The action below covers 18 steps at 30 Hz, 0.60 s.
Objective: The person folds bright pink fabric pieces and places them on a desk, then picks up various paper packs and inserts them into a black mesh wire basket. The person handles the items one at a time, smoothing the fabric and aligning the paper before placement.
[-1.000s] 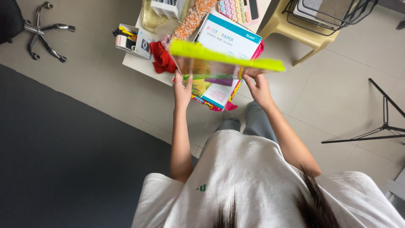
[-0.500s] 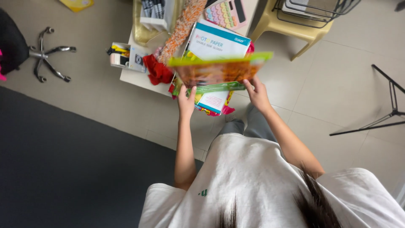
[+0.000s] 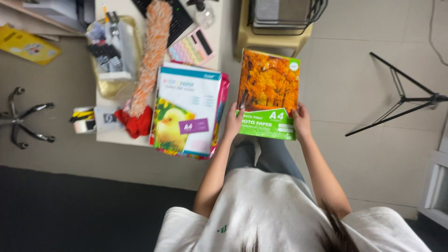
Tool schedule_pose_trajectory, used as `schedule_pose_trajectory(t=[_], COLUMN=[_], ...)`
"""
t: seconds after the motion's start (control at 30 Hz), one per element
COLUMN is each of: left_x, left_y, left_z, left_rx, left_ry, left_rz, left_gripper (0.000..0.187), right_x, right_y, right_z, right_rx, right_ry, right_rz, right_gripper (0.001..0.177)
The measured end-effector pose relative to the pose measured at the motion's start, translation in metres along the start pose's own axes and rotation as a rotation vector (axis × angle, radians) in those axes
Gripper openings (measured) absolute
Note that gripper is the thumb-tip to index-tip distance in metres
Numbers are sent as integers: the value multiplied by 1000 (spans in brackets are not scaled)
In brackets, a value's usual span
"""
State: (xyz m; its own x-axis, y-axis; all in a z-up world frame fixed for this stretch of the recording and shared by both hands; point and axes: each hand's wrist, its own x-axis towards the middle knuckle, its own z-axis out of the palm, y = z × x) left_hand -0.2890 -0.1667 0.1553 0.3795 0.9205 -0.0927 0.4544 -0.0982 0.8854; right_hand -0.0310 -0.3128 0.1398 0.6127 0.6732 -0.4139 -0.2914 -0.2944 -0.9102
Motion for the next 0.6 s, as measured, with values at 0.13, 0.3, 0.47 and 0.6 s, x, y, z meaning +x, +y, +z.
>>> schedule_pose_trajectory(t=[0.13,0.3,0.47,0.6], left_x=[43,109,173,213], left_y=[2,-75,-102,-130], left_z=[54,135,184,216], left_rx=[-221,-189,-154,-168], left_ry=[-88,-57,-33,63], left_rz=[-223,-342,-446,-334], left_gripper=[48,54,58,59], right_x=[54,151,243,296], right_y=[3,25,31,26], right_z=[-40,-60,-57,-51], right_rx=[-35,-99,-129,-122], right_ry=[-38,-119,-156,-182], right_rz=[130,191,179,167], right_gripper=[47,48,48,48])
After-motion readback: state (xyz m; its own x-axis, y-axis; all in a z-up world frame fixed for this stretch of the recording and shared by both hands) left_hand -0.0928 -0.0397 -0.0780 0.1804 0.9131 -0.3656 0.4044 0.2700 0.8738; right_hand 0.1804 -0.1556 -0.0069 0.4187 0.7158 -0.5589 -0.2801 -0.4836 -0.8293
